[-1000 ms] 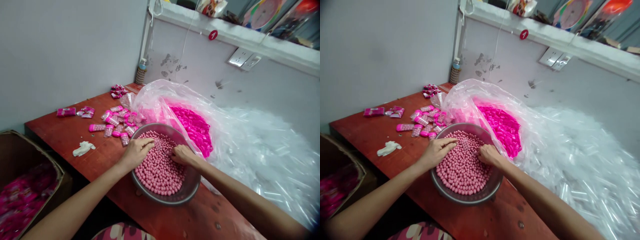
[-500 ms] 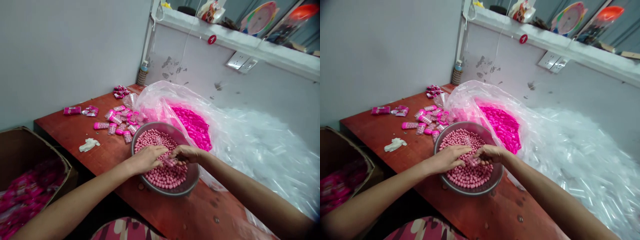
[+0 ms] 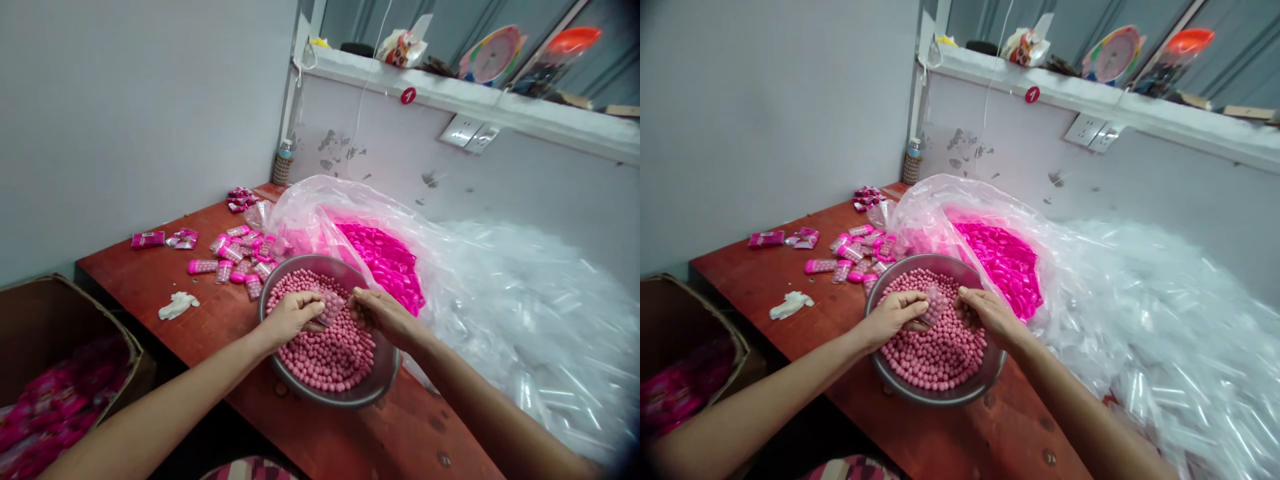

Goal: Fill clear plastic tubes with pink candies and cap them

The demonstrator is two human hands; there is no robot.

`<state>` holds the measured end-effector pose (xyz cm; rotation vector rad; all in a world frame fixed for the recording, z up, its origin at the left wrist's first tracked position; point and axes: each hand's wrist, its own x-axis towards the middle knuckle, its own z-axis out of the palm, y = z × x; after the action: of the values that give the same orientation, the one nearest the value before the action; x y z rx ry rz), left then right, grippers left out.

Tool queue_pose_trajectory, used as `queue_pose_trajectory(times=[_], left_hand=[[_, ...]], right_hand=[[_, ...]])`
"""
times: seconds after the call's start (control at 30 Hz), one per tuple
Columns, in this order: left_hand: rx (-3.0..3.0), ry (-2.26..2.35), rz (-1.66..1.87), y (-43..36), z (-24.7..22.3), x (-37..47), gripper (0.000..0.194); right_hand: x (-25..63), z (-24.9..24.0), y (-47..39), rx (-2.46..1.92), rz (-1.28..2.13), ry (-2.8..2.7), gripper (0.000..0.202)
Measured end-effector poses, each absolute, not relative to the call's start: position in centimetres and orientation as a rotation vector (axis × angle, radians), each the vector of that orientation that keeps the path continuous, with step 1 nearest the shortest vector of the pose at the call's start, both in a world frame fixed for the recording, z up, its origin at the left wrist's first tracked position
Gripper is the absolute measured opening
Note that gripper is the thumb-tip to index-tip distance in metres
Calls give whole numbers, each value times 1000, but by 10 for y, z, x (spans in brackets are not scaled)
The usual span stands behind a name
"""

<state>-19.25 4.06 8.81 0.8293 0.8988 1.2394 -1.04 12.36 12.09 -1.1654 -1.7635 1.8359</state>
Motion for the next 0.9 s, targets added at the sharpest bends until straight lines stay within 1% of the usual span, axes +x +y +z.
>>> queue_pose_trajectory(times=[0.07, 0.23, 0.37, 0.47, 0.53, 0.6, 0.67, 0.8, 0.9], left_hand=[[844, 916, 1247, 41, 90, -192, 25], [1175, 1012, 1204, 37, 92, -193, 28], [1157, 1165, 1306, 33, 84, -199, 25], [1176, 1141, 1241, 34, 80, -199, 25], [1197, 1114, 1182, 36, 79, -197, 25], [1200, 1114, 1149, 39, 80, -195, 26], [1176, 1125, 1123, 41, 80, -195, 28], [1104, 1208, 1162, 41, 79, -196, 32], [1129, 1304, 1176, 39, 80, -194, 31]], right_hand=[[-9, 123, 119, -1066, 1681, -1839, 28], [-21, 128, 93, -803, 1482, -2044, 21], [-13, 128, 100, -789, 1378, -2093, 27], [14, 130, 136, -913, 1149, -2077, 25], [34, 132, 172, -1114, 857, -2094, 28], [52, 132, 211, -1373, 463, -2146, 31], [63, 130, 250, -1516, 261, -2182, 29], [69, 120, 309, -1666, 63, -2286, 22], [62, 112, 336, -1769, -61, -2428, 19]])
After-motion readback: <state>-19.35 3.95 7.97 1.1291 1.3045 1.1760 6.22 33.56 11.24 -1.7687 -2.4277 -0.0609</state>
